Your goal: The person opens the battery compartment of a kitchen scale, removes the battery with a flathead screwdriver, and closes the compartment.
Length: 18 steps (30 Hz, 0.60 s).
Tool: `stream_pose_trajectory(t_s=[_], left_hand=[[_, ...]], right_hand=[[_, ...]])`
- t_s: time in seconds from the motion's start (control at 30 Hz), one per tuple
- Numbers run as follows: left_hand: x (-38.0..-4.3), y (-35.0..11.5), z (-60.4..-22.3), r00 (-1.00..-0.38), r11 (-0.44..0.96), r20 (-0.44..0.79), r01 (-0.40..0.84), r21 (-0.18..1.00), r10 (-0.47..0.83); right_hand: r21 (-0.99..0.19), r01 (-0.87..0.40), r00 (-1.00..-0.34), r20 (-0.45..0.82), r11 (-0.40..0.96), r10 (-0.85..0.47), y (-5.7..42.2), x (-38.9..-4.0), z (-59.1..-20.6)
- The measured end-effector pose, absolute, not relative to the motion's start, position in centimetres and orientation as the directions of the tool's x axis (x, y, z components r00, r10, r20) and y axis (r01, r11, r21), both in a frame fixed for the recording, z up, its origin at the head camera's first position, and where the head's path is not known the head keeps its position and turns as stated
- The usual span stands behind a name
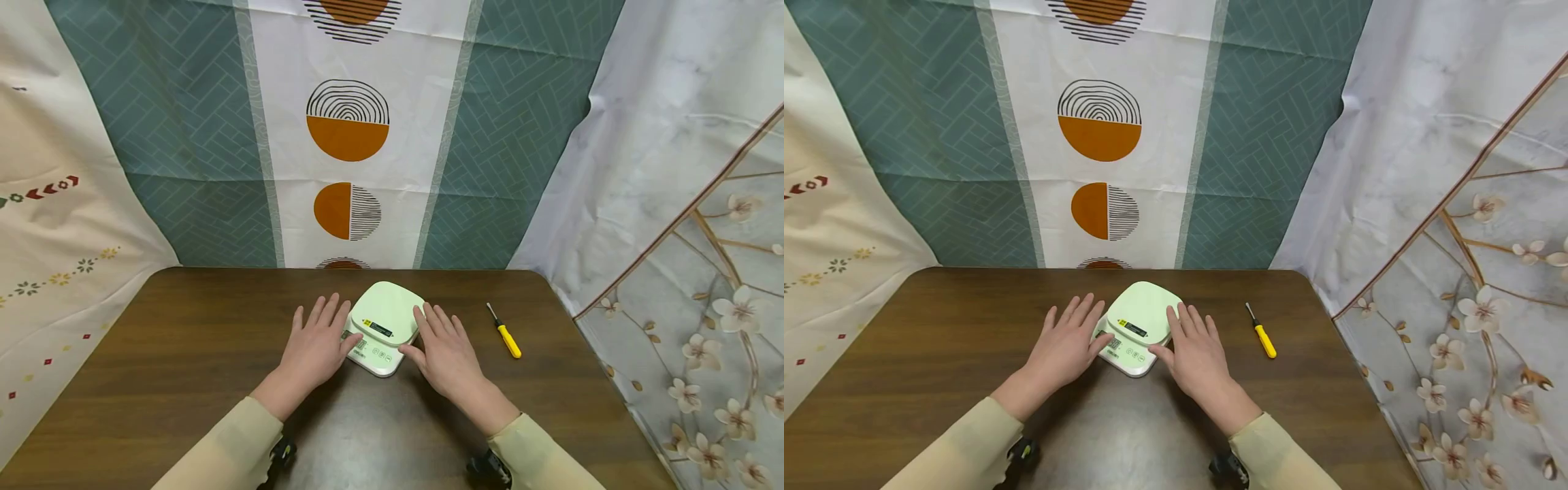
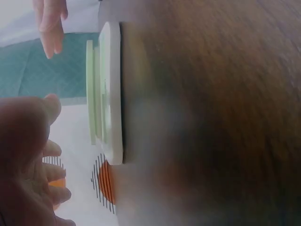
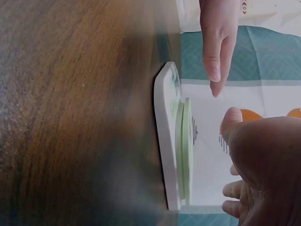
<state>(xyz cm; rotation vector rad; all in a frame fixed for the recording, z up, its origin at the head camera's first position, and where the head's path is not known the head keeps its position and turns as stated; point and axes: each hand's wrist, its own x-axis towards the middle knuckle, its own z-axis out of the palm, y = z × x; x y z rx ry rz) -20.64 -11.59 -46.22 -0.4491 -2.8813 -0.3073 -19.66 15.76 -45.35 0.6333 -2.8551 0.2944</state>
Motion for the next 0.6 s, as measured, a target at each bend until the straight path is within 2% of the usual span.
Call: stream_pose_trajectory(t_s=[0.6], left_hand=[[-21.5, -11.5, -47.0, -0.963, 0.941, 0.112, 0.265, 0.21, 0.246]], right_hand=[[-0.172, -0.384, -0.922, 0.132, 0.907, -0.365, 15.5, -20.0, -46.6]])
